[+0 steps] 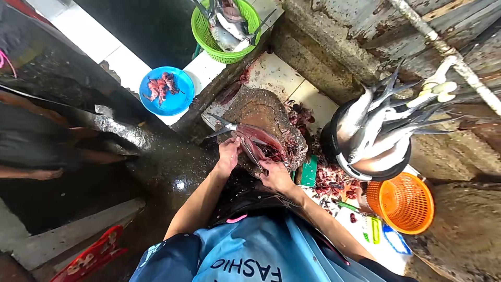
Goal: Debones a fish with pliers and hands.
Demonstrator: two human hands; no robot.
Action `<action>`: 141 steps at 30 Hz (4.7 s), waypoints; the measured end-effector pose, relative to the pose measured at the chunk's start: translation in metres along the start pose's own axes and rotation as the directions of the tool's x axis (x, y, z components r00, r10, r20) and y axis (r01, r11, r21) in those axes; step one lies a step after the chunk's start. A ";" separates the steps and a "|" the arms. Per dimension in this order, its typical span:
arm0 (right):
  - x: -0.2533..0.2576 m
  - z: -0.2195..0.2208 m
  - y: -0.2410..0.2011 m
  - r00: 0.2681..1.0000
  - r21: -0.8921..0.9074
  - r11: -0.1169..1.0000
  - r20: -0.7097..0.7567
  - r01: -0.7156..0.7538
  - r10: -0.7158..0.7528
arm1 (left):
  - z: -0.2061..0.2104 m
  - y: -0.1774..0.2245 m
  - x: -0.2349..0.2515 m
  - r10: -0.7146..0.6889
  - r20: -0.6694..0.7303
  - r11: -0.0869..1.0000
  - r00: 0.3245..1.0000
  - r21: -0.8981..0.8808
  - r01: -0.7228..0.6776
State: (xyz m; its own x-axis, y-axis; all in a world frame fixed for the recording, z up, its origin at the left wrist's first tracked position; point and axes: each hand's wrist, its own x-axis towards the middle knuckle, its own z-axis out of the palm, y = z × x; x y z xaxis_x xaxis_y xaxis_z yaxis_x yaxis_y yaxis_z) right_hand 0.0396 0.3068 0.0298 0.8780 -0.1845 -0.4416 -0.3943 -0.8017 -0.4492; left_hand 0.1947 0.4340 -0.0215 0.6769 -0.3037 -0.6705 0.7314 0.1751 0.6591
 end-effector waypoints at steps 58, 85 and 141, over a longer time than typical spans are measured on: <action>0.047 -0.058 0.021 0.974 0.243 0.964 -0.168 -0.108 0.152 | -0.020 0.013 0.022 0.050 0.161 0.906 0.986 0.407 -0.113; 0.039 -0.007 -0.014 0.996 0.229 0.973 -0.085 -0.013 0.033 | -0.009 0.009 0.018 0.077 0.183 0.968 0.980 0.220 -0.118; 0.026 0.010 -0.001 0.940 0.164 0.968 -0.316 0.188 -0.129 | -0.007 0.027 0.021 0.184 0.239 0.937 0.953 0.250 -0.244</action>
State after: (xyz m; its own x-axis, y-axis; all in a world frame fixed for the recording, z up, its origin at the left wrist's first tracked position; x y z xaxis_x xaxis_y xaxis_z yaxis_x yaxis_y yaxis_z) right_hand 0.0600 0.3091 0.0112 0.9619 -0.2493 -0.1121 -0.2612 -0.7175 -0.6457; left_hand 0.2293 0.4386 -0.0203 0.7605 -0.4810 -0.4362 0.4995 0.0040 0.8663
